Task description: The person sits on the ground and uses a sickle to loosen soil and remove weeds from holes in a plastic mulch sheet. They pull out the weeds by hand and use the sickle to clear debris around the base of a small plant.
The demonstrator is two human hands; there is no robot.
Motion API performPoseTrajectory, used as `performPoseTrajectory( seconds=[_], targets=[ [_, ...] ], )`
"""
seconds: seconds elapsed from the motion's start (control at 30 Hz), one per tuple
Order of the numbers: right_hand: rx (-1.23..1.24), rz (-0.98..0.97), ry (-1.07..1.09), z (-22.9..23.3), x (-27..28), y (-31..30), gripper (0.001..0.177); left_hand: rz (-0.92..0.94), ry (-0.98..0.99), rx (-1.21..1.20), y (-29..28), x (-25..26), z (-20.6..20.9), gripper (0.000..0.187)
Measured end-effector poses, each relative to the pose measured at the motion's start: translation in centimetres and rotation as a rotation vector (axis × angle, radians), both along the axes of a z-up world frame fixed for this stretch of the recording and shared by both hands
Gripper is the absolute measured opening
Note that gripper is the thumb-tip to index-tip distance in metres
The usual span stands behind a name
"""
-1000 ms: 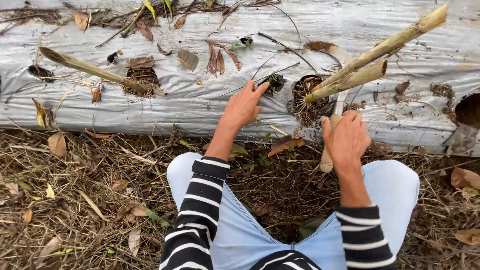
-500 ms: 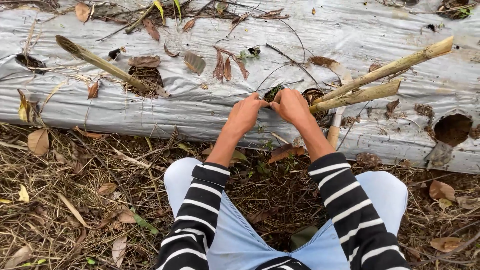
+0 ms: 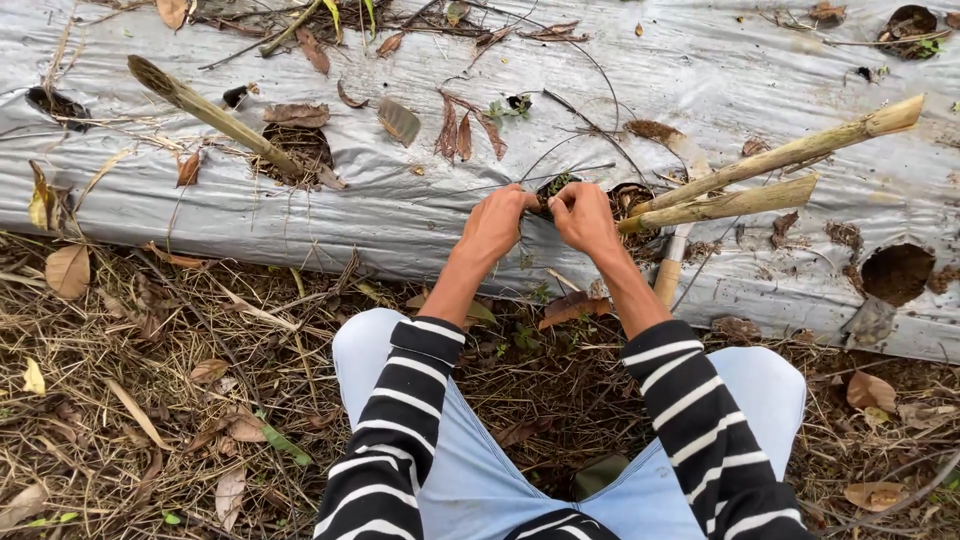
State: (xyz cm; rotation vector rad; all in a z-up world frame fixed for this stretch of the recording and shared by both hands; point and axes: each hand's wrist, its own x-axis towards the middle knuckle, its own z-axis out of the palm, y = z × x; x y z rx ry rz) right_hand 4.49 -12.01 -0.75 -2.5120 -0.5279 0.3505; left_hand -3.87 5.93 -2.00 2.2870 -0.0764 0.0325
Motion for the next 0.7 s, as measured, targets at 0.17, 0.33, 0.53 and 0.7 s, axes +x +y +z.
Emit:
performPoseTrajectory(
  seconds=[0.17, 0.33, 0.53, 0.7],
  targets=[
    [0.452, -0.191, -0.056, 2.1, -5.7, 1.2, 0.018, 0.011, 0.030, -0.030, 0.0, -0.1, -0.6, 0.048],
    [0.673, -0.292, -0.220, 1.4, -7.9, 2.3, 0.016, 0.040, 0.113, -0.127, -0.2, -0.4, 0.4, 0.042],
    [0.722, -0.359, -0.305, 0.3, -7.7, 2.4, 0.017, 0.013, 0.140, -0.104, 0.2, 0.5, -1.2, 0.037],
    [0.289, -0.176, -0.070, 3.8, -4.9, 1.5, 0.034, 0.003, 0.150, -0.110, 0.7, 0.5, -0.4, 0.038]
  ],
)
